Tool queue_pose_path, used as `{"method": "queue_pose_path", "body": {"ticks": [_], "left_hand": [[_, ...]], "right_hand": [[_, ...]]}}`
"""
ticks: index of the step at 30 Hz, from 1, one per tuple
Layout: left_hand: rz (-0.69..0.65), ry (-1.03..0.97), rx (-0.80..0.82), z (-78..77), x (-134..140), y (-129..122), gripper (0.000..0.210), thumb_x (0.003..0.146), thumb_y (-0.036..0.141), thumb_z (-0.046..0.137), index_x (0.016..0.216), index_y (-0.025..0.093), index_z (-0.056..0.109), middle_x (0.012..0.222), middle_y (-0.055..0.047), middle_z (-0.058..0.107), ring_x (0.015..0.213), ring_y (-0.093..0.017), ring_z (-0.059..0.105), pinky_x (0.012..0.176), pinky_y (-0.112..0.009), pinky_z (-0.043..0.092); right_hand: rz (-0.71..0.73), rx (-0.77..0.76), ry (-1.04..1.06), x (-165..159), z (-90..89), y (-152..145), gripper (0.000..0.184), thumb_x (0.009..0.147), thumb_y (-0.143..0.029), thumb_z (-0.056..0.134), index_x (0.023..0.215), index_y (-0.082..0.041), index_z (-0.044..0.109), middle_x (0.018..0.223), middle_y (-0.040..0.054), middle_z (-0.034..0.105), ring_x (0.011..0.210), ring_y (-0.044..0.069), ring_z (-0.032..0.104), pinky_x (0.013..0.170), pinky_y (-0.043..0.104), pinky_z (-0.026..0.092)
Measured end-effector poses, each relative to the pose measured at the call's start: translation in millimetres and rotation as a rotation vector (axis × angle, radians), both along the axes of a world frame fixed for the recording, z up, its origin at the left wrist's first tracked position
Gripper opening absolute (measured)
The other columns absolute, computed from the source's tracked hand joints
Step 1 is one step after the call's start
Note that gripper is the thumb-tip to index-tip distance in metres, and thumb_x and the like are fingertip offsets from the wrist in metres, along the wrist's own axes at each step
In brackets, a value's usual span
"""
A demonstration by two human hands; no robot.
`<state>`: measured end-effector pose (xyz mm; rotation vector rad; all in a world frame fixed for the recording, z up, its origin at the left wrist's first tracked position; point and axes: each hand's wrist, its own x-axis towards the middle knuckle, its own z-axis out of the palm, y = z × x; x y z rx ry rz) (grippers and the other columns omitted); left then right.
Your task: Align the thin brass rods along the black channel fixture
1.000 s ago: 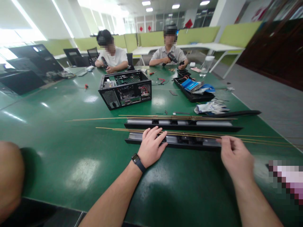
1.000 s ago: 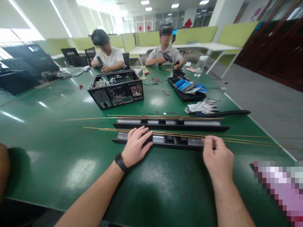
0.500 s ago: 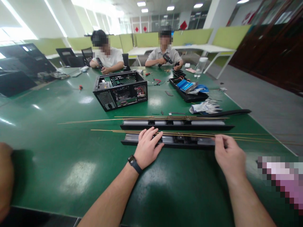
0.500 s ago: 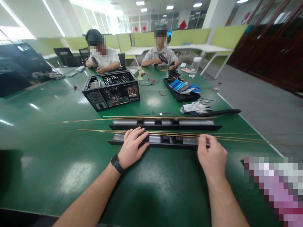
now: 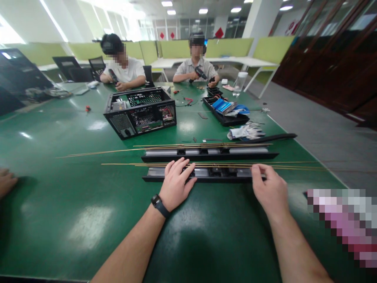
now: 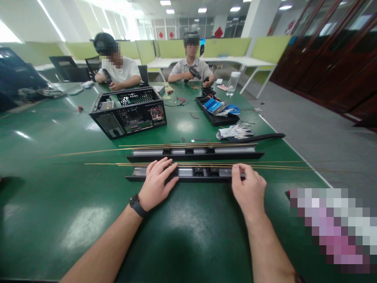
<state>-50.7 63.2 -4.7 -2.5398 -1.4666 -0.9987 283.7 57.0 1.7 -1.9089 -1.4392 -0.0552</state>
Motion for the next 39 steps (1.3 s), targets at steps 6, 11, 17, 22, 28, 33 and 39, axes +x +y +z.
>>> {"method": "queue_pose_path", "body": {"ticks": [6, 11, 17, 22, 28, 33, 39], "left_hand": [[-0.002, 0.005, -0.005, -0.1, -0.8, 0.1, 0.041, 0.107, 0.034, 0.066, 0.147, 0.025, 0.066, 0.153, -0.014, 0.067, 0.152, -0.033, 0.056, 0.130, -0.059, 0.036], [0.002, -0.004, -0.007, 0.0, -0.3, -0.7, 0.041, 0.107, 0.034, 0.066, 0.147, 0.026, 0.067, 0.153, -0.014, 0.067, 0.152, -0.033, 0.056, 0.130, -0.059, 0.036], [-0.001, -0.010, -0.014, 0.7, 0.0, -0.8, 0.041, 0.106, 0.033, 0.066, 0.148, 0.028, 0.067, 0.153, -0.013, 0.067, 0.152, -0.033, 0.056, 0.130, -0.059, 0.036], [0.004, -0.001, -0.019, 1.1, 0.2, -1.0, 0.040, 0.107, 0.033, 0.066, 0.147, 0.027, 0.067, 0.154, -0.013, 0.067, 0.152, -0.033, 0.055, 0.130, -0.059, 0.035], [-0.002, 0.006, -0.010, 1.5, -0.5, -0.5, 0.041, 0.107, 0.033, 0.066, 0.147, 0.025, 0.066, 0.153, -0.014, 0.067, 0.152, -0.033, 0.055, 0.130, -0.059, 0.035], [-0.001, 0.004, -0.015, 1.2, -0.4, -0.6, 0.041, 0.107, 0.033, 0.066, 0.147, 0.026, 0.066, 0.153, -0.013, 0.067, 0.152, -0.033, 0.055, 0.130, -0.059, 0.035], [0.000, 0.001, -0.021, 0.6, -0.3, -0.4, 0.041, 0.107, 0.034, 0.066, 0.147, 0.027, 0.066, 0.154, -0.013, 0.067, 0.153, -0.033, 0.055, 0.130, -0.059, 0.035]], "right_hand": [[-0.128, 0.001, 0.000, 7.2, -0.9, 2.3, 0.048, 0.103, -0.055, 0.042, 0.106, -0.020, 0.076, 0.095, 0.0139, 0.079, 0.090, 0.030, 0.070, 0.090, 0.043, 0.048], [-0.015, 0.012, 0.014, -2.7, 1.5, -1.5, 0.045, 0.103, -0.058, 0.046, 0.108, -0.023, 0.074, 0.099, 0.0108, 0.080, 0.094, 0.028, 0.071, 0.093, 0.041, 0.049], [-0.073, -0.006, -0.018, -3.8, 2.3, 0.3, 0.048, 0.101, -0.055, 0.043, 0.105, -0.021, 0.076, 0.095, 0.0135, 0.079, 0.094, 0.031, 0.070, 0.097, 0.047, 0.048], [-0.093, -0.026, 0.025, 0.5, 1.8, 0.0, 0.050, 0.101, -0.058, 0.044, 0.110, -0.020, 0.075, 0.101, 0.0147, 0.080, 0.096, 0.031, 0.071, 0.092, 0.044, 0.049], [-0.121, 0.001, -0.031, 1.0, -0.6, 1.7, 0.048, 0.100, -0.056, 0.042, 0.104, -0.020, 0.074, 0.096, 0.0147, 0.079, 0.095, 0.031, 0.070, 0.096, 0.047, 0.049], [-0.154, -0.004, 0.007, 1.6, 1.6, -0.1, 0.047, 0.100, -0.057, 0.044, 0.106, -0.021, 0.074, 0.095, 0.0142, 0.078, 0.093, 0.031, 0.070, 0.093, 0.046, 0.049], [0.003, 0.033, -0.008, -9.8, 3.0, -2.3, 0.045, 0.101, -0.059, 0.047, 0.105, -0.023, 0.073, 0.096, 0.0111, 0.079, 0.093, 0.029, 0.070, 0.094, 0.044, 0.049]]}}
